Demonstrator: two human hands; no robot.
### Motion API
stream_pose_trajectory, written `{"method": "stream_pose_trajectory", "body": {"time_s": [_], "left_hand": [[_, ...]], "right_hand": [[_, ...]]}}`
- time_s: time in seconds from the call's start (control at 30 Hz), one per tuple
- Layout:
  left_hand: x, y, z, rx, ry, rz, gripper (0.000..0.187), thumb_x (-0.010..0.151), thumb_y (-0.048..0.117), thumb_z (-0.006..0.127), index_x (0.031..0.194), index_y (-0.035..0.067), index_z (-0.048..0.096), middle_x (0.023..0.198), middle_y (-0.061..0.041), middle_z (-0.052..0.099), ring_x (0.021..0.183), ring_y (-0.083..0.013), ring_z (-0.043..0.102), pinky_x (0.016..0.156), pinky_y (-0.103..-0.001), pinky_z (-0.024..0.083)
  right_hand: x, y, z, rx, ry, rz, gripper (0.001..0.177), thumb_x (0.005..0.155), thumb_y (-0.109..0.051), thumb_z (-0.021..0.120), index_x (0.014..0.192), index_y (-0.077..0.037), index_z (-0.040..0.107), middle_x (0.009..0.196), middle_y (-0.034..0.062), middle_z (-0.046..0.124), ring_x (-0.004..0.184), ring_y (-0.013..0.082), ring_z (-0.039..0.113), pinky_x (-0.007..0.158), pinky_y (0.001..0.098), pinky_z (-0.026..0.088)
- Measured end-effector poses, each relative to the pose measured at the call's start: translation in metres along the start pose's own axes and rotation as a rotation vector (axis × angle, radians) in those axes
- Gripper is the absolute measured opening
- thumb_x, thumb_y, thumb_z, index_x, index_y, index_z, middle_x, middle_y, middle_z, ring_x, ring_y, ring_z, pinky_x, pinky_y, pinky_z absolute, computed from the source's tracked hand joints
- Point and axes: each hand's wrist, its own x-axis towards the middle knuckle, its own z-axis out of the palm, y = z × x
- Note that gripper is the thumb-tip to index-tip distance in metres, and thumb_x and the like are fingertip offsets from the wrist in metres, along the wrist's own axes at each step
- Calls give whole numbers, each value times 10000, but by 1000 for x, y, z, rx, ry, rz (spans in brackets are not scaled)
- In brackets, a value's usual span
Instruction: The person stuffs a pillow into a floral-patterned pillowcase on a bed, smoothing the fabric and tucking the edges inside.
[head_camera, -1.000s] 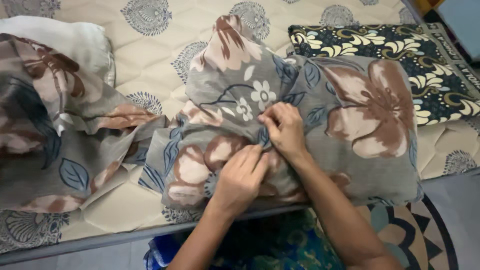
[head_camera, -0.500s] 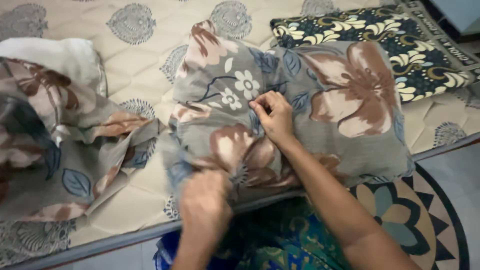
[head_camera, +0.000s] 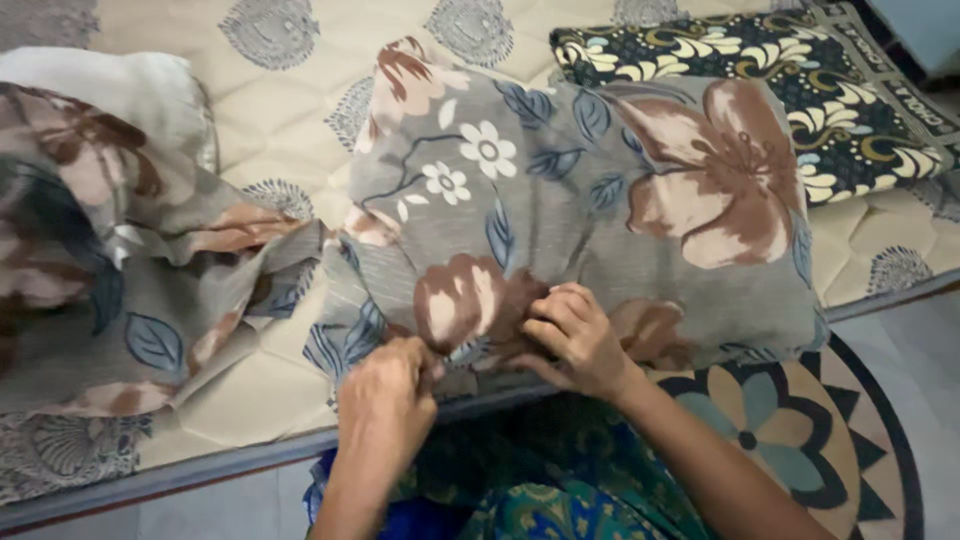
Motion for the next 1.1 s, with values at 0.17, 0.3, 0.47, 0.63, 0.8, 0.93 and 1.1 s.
{"method": "stream_pose_trajectory", "body": {"time_s": [0.17, 0.3, 0.47, 0.63, 0.8, 0.93, 1.1], "left_hand": [[16, 11, -6, 101, 49, -22, 114, 835, 162, 737, 841, 93, 646, 808, -121, 693, 825, -359, 673, 701, -507, 494], [21, 4, -15, 236, -33, -56, 143, 814, 201, 753, 804, 98, 654, 771, -116, 689, 809, -347, 675, 721, -504, 497], [32, 11, -21, 166, 40, -107, 144, 888, 232, 755, 857, 106, 693, 801, -125, 674, 824, -356, 664, 708, -486, 495], [54, 32, -12, 124, 254, 72, 153, 844, 103, 731, 997, 110, 725, 953, -124, 671, 916, -350, 655, 755, -464, 510], [68, 25, 1, 127, 187, 15, 164, 812, 119, 761, 962, 105, 698, 953, -117, 660, 917, -346, 653, 748, -474, 504], [64, 21, 20, 205, 191, 85, 216, 791, 71, 735, 996, 98, 671, 975, -118, 648, 931, -348, 643, 771, -466, 510], [67, 21, 33, 146, 329, 155, 354, 847, 188, 745, 1159, 46, 654, 962, -150, 622, 885, -364, 619, 735, -474, 500]], "right_hand": [[-24, 5, -8, 44, -108, 92, 230, 761, -134, 837, 910, -78, 671, 974, 81, 645, 995, 331, 628, 900, 458, 515], [-40, 9, -46, 30, -213, 87, 240, 780, -182, 860, 873, -96, 656, 907, 47, 615, 929, 283, 617, 887, 451, 516], [-47, 14, -64, 12, -197, 565, 203, 822, -223, 826, 885, -97, 680, 911, 22, 681, 899, 233, 649, 798, 370, 523], [-33, 25, -47, -263, -239, 427, 216, 777, -168, 785, 934, -64, 679, 937, 88, 645, 891, 312, 615, 807, 438, 481], [-51, 31, -72, -287, -113, 448, 159, 754, -85, 727, 886, -48, 646, 949, 111, 647, 931, 320, 627, 840, 440, 482], [-43, 31, -98, -95, -333, 652, 118, 792, -128, 760, 849, -53, 689, 842, 93, 689, 865, 298, 656, 787, 420, 484], [26, 45, -87, 0, -77, 712, 215, 935, -223, 718, 1017, -25, 726, 944, 144, 720, 843, 259, 699, 750, 350, 525]]}}
